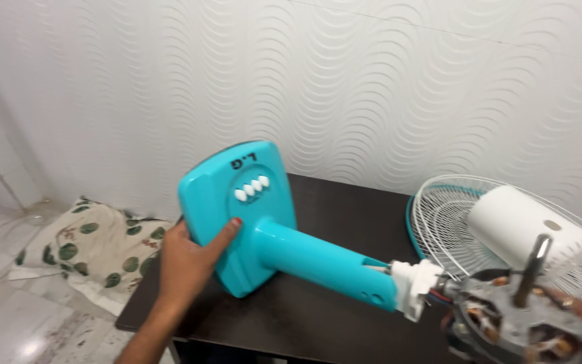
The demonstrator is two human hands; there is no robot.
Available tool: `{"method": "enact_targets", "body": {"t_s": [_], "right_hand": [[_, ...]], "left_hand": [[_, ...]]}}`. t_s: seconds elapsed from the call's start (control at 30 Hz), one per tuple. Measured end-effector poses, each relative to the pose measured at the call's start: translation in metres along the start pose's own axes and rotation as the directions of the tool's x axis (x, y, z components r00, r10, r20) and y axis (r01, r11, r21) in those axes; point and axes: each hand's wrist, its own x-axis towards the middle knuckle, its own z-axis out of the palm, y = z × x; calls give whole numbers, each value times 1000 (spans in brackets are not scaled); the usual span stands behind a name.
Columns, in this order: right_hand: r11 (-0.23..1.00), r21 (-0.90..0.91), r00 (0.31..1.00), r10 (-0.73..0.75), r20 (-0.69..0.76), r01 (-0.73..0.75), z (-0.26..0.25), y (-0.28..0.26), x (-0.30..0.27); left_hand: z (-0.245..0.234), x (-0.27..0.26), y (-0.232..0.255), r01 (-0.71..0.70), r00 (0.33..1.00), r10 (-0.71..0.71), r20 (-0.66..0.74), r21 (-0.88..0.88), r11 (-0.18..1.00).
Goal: The person uses a screwdriver to remove screws from the white motor housing of a teal LG table fan. They detach the motor assembly from the fan stand and place the housing on the table.
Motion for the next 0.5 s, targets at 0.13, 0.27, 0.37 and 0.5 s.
{"method": "enact_targets", "body": {"t_s": [0.13,0.27,0.37,0.5], "right_hand": [[999,48,1000,25,-19,-24,13,23,-21],[993,99,998,57,-3,-57,29,33,-27],[986,98,991,137,2,-137,37,38,-27],[933,311,983,167,74,-182,54,43,-23]], "left_hand": [[-1,1,-1,-38,998,41,-49,73,997],[-4,4,-3,-96,989,111,-95,151,984],[-8,6,-6,-126,983,153,-104,228,966],[-13,8,-8,-162,969,212,-130,317,935]]}}
